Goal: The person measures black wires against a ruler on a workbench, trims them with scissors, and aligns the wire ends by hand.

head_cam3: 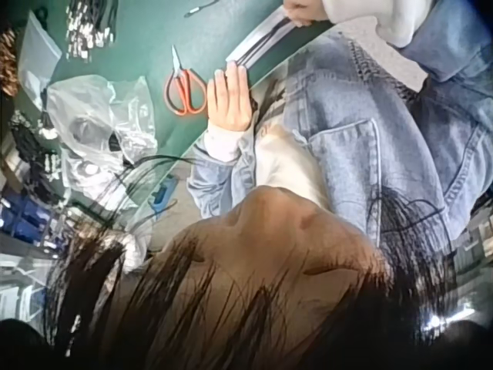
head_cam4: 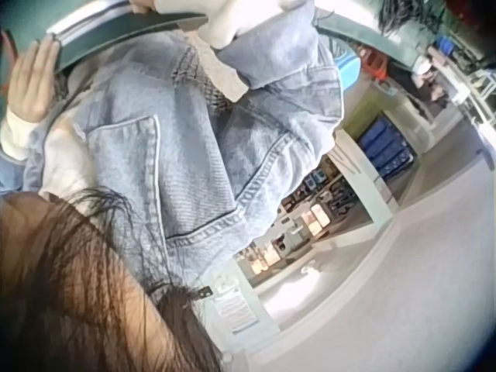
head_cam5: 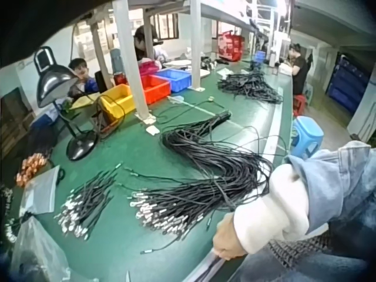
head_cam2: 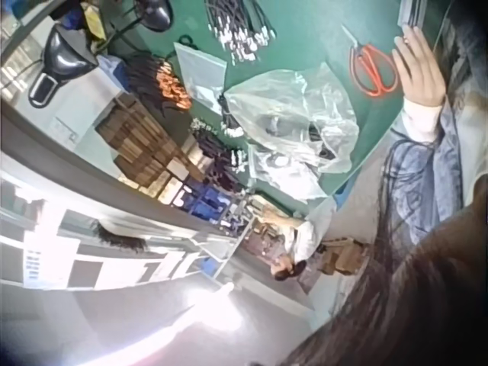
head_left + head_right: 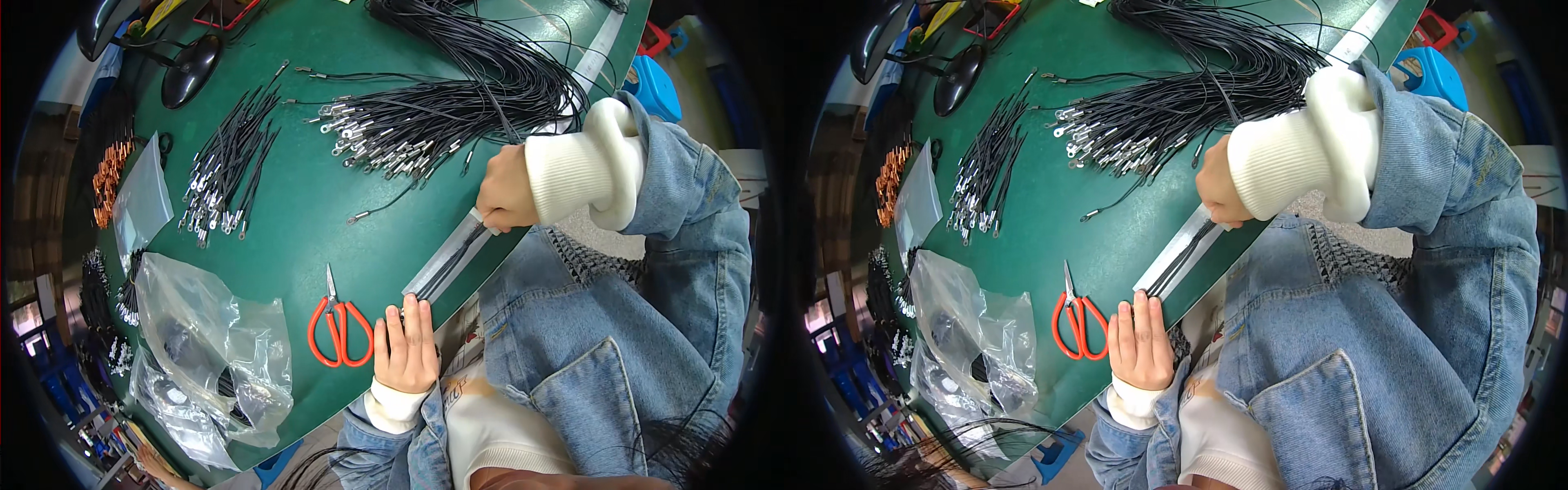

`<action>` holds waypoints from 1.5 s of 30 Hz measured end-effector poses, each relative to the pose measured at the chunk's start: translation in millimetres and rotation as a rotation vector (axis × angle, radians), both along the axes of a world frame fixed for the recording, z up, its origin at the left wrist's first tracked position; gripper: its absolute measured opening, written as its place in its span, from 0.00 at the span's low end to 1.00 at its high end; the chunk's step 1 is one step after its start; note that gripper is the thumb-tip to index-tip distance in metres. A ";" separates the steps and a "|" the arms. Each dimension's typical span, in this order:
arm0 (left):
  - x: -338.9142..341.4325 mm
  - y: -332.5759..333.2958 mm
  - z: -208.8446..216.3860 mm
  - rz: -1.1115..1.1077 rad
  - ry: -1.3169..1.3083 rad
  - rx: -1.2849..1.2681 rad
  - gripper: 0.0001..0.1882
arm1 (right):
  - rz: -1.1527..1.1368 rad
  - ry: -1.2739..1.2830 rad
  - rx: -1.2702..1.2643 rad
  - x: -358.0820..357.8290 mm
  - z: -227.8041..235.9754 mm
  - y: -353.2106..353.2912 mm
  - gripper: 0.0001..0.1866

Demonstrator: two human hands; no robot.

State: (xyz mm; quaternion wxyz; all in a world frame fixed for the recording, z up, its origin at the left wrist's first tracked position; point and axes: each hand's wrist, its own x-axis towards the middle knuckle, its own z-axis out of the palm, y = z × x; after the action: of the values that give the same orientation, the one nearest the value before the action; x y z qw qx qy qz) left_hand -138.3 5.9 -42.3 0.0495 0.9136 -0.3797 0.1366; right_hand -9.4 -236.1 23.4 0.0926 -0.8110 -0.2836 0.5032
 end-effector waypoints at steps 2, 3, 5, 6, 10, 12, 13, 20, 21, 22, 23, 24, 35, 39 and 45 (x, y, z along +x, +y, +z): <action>1.0 0.8 -1.8 -0.010 -0.008 0.013 0.15 | 0.075 -0.166 -0.219 -1.5 5.3 5.8 0.15; 0.6 1.5 -2.1 -0.013 -0.020 0.025 0.16 | 0.075 -0.162 -0.219 -2.0 4.8 5.5 0.15; 0.7 1.6 -2.5 -0.015 -0.025 0.022 0.16 | 0.055 -0.197 -0.181 -3.4 3.7 4.2 0.15; 0.8 1.7 -2.9 -0.014 -0.034 0.020 0.16 | 0.057 -0.193 -0.181 -3.3 3.3 4.8 0.15; 0.4 2.1 -2.7 -0.007 -0.028 0.023 0.16 | 0.052 -0.187 -0.218 -2.5 1.0 7.5 0.15; 0.7 2.5 -2.9 -0.019 -0.033 0.031 0.15 | 0.038 -0.182 -0.222 -4.2 1.1 7.8 0.16; 0.9 2.5 -2.9 -0.027 -0.030 0.027 0.15 | 0.022 -0.178 -0.235 -6.2 2.5 7.5 0.16; 0.9 3.5 -2.7 -0.015 -0.021 0.026 0.14 | -0.018 -0.274 -0.206 -11.1 -11.0 4.2 0.12; 1.5 3.2 -2.6 -0.016 -0.019 0.025 0.14 | -0.016 -0.277 -0.208 -10.9 -12.0 4.3 0.12; 2.0 3.1 -2.8 -0.014 -0.022 0.023 0.14 | -0.034 -0.281 -0.201 -10.8 -13.0 4.6 0.12; 2.3 3.1 -3.1 -0.012 -0.016 0.022 0.14 | -0.052 -0.286 -0.194 -10.1 -13.3 4.8 0.12; 2.1 3.1 -2.8 -0.009 -0.010 0.022 0.14 | -0.050 -0.289 -0.195 -7.9 -11.6 6.5 0.12; 1.2 5.0 -3.9 0.018 0.078 -0.104 0.14 | -0.065 -0.165 -0.191 -0.2 -2.5 12.3 0.15; 2.9 5.9 -2.4 -0.001 0.081 -0.092 0.13 | -0.108 -0.163 -0.178 -0.6 -4.3 11.3 0.15; 1.8 6.1 -2.1 0.007 0.091 -0.113 0.13 | -0.094 -0.170 -0.190 -0.1 -1.3 13.1 0.15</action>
State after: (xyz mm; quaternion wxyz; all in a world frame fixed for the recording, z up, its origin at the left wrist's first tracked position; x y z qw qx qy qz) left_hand -136.4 12.1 -44.4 0.1178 0.9159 -0.3657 0.1163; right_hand -9.5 -223.1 22.1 0.0146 -0.8683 -0.2033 0.4522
